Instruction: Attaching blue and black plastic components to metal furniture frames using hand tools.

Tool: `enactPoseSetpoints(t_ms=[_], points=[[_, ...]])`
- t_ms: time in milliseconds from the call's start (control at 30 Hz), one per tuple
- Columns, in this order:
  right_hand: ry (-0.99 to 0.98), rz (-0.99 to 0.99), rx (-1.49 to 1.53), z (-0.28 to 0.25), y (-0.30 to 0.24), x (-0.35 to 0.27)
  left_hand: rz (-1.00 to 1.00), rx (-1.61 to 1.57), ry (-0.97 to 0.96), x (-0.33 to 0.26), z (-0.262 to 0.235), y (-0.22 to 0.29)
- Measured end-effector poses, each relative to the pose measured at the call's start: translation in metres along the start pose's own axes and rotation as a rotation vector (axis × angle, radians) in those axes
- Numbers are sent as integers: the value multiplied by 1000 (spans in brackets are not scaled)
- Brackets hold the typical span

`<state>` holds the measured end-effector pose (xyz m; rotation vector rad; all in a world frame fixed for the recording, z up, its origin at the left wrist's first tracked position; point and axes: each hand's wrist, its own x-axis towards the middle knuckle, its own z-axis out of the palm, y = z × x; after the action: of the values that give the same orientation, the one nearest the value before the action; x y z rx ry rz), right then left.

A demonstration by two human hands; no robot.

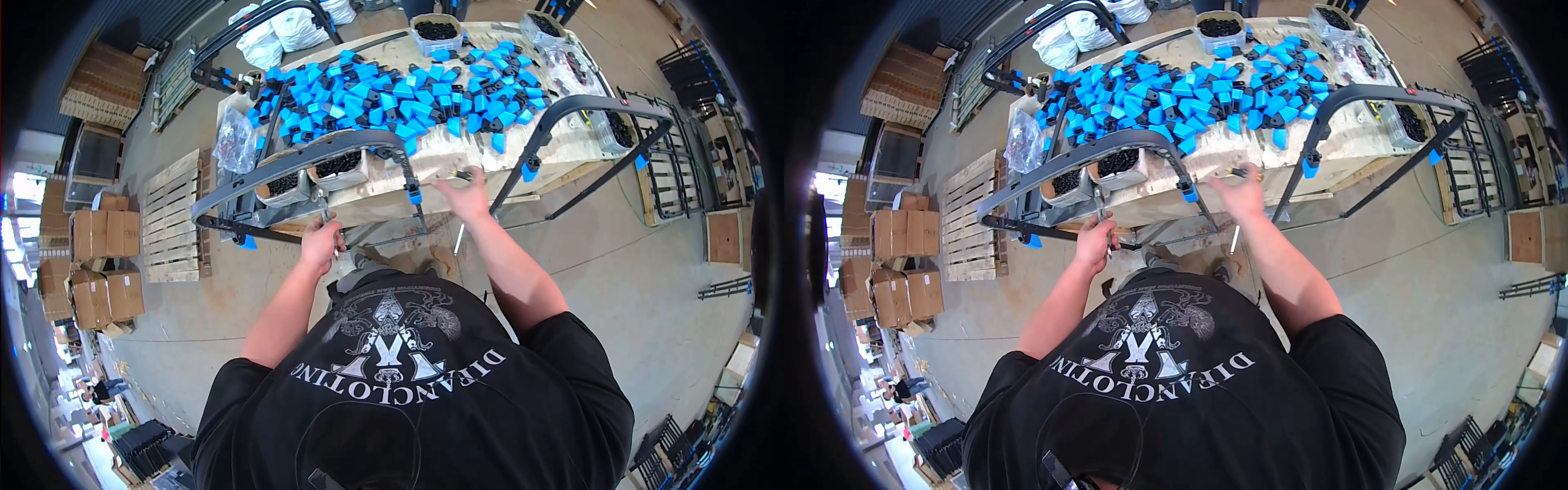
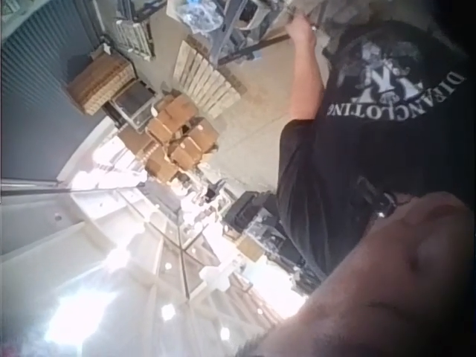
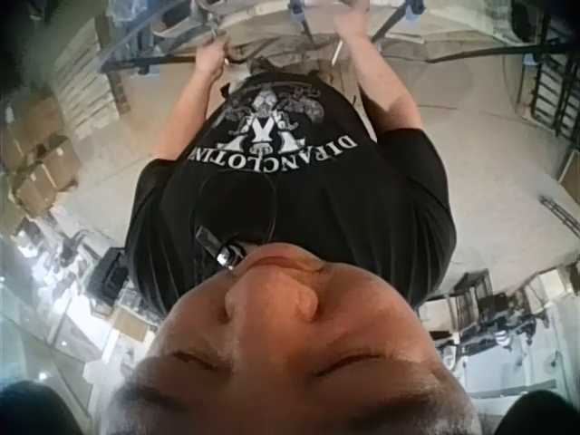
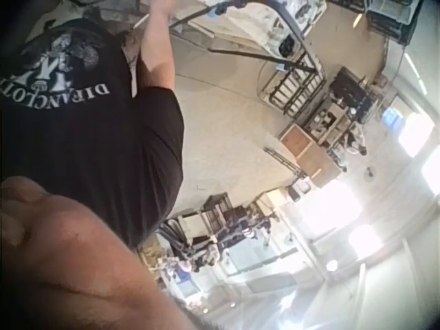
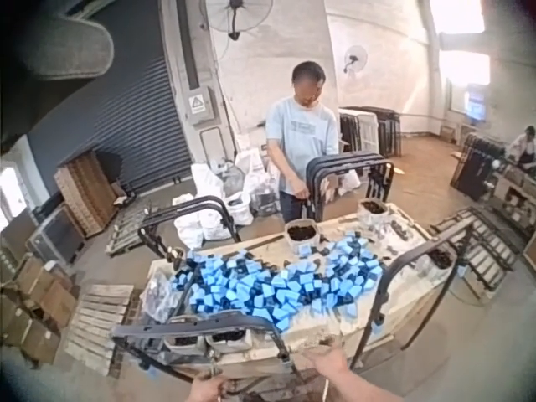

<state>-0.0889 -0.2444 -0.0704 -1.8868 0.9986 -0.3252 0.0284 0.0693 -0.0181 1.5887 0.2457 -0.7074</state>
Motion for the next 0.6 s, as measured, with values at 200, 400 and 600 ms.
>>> enactPoseSetpoints(t_ms=[200,400,600], points=[[-311,261,124,-31,29,-48,9,53,12,35,-30,16],[-695,182,232,9,-20,-105,-28,36,54,100,-32,48],[-836,301,599,118,-107,-59,182,594,14,73,-83,16]])
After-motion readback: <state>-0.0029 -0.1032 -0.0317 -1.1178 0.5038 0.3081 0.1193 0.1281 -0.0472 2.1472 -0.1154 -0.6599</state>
